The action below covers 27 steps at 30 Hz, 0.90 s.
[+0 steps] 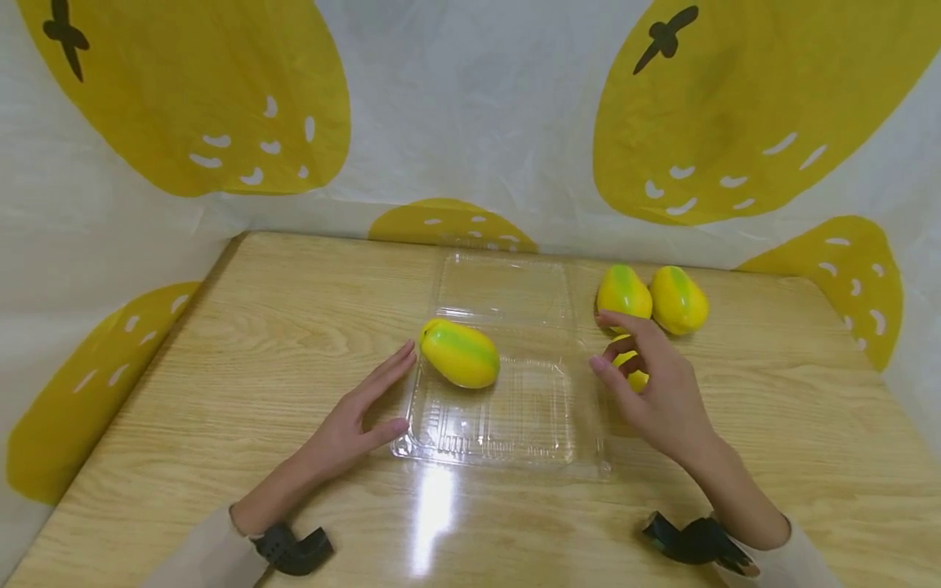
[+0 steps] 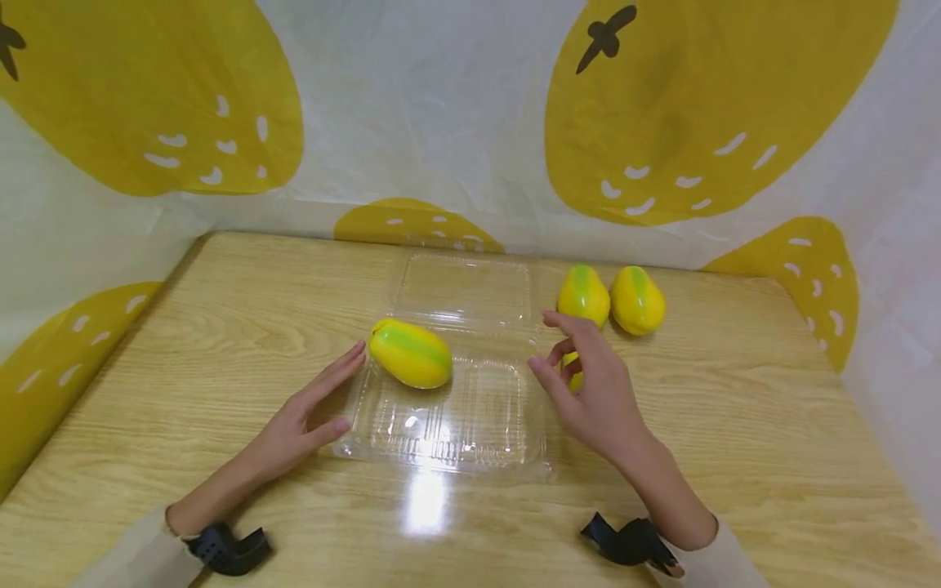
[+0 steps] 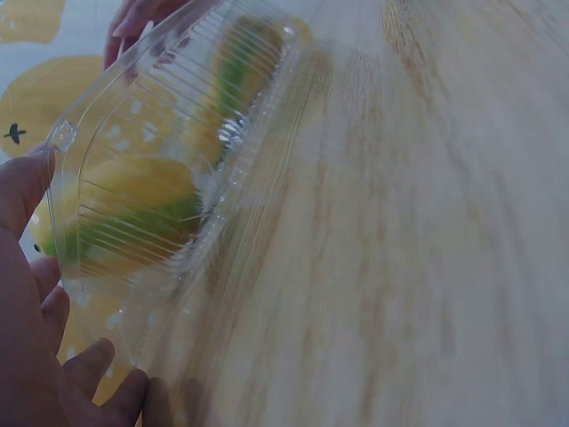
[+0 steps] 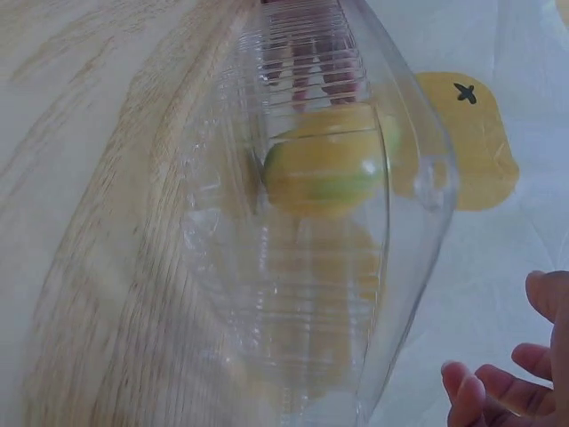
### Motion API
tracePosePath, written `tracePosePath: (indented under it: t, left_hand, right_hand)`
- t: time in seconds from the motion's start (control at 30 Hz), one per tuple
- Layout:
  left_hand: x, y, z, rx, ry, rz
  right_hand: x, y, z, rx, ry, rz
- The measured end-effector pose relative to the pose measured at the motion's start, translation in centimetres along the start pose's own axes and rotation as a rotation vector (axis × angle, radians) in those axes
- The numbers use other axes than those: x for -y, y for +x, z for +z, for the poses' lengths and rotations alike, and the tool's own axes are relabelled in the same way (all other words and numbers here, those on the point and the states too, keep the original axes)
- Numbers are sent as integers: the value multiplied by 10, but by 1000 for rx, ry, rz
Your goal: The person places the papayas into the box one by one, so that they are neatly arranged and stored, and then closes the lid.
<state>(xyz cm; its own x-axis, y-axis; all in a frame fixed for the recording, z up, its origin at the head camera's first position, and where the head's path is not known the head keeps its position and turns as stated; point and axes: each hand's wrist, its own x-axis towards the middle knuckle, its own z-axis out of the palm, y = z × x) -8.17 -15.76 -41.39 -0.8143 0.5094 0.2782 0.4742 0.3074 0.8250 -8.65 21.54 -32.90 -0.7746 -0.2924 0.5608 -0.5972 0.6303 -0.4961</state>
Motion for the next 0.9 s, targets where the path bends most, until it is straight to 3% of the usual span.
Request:
tracePosePath:
  t: [0.4, 0.9]
  left_hand:
    - [1, -1, 0, -2, 10, 11]
    - [1, 0, -1, 1, 9, 8]
  right_hand:
    - [-9, -18, -16, -121, -21, 169]
    - [-24, -36, -28, -149, -44, 345]
